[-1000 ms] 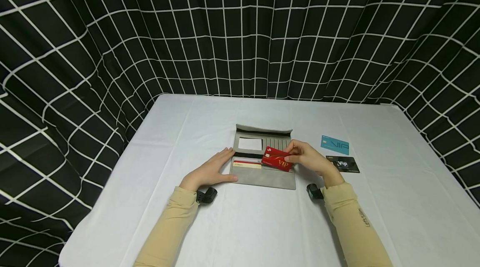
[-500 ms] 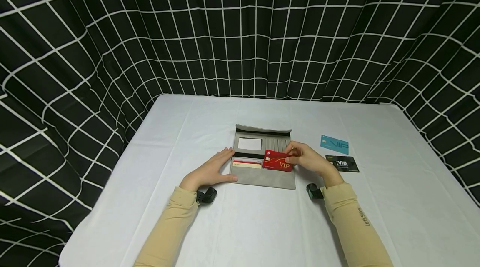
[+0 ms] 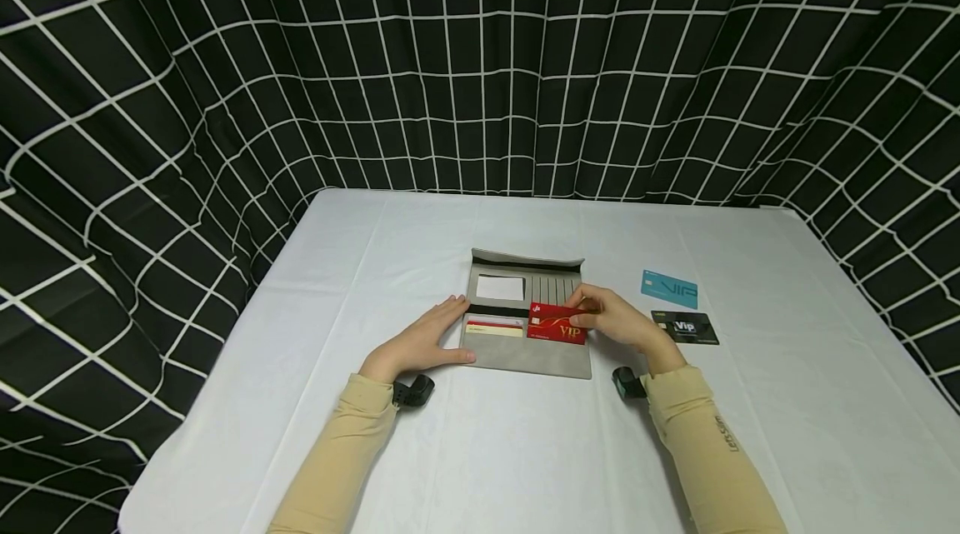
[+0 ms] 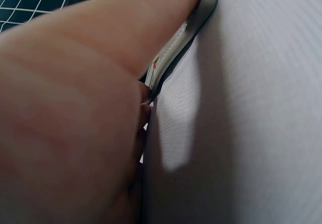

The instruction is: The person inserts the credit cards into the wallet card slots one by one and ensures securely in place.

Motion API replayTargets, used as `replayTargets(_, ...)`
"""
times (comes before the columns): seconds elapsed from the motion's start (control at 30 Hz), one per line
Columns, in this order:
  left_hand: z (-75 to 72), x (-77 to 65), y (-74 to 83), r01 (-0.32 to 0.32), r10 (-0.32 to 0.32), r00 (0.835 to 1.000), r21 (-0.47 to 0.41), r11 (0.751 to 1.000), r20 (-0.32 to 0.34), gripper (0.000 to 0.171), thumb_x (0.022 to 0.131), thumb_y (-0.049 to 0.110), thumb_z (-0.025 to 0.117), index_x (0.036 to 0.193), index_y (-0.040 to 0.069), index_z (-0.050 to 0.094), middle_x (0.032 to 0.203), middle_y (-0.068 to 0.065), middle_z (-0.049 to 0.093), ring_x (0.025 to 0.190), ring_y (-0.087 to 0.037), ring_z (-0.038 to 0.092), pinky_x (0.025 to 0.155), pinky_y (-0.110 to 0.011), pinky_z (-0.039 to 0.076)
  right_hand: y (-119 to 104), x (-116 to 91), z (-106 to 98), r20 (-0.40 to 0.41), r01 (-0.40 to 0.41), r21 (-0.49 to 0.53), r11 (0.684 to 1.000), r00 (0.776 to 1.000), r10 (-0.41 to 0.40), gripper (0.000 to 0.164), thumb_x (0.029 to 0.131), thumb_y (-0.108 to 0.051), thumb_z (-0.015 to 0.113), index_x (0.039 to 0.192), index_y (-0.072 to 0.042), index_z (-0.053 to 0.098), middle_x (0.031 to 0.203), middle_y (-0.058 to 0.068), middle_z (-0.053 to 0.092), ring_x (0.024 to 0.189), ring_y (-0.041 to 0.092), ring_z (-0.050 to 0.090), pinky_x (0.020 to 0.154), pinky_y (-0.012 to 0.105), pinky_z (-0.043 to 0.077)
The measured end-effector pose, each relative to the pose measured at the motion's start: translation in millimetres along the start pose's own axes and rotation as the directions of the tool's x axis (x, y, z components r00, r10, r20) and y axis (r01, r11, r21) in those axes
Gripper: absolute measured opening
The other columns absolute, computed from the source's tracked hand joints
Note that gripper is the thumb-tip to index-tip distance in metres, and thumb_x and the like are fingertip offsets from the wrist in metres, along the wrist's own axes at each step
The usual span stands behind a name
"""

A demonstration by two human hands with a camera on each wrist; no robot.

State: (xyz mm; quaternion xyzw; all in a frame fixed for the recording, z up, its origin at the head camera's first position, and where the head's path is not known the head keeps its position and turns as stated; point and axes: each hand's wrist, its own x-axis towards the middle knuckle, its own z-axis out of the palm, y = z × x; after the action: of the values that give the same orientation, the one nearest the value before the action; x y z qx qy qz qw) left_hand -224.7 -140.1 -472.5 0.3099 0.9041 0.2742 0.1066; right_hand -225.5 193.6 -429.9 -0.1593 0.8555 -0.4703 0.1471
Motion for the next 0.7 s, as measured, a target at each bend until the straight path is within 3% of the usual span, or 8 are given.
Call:
replayTargets(0.47, -1.8, -1.0, 2.8, -0.005, 0.005, 1.000, -0.012, 1.000, 0.000, 0.091, 0.081, 0.055, 0.063, 0.147, 0.006, 0.023, 0.152, -0.009, 0.016, 0.139, -0.022, 0.009, 0.111, -0.037, 0.011, 7.6, 4.8, 4.7, 0.010, 0.009, -0.080, 0.997, 1.000, -0.009, 0.013, 0.088, 0.000, 0.059, 0.100, -0.005, 0.058, 0.101, 0.011, 0.059, 0.094, 0.028, 0.053, 0.082, 0.044, 0.046)
replayTargets(0.7, -1.5, -1.1, 2.8, -0.005, 0.005, 1.000, -0.018, 1.000, -0.002, 0.091, 0.081, 0.055, 0.063, 0.147, 0.007, 0.023, 0.152, -0.009, 0.016, 0.139, -0.021, 0.009, 0.111, -0.037, 0.011, 8.1, 4.4, 5.6, 0.052, 0.036, -0.095, 0.995, 0.998, -0.031, 0.013, 0.088, 0.001, 0.058, 0.100, -0.005, 0.058, 0.097, 0.009, 0.059, 0.091, 0.025, 0.053, 0.082, 0.041, 0.045)
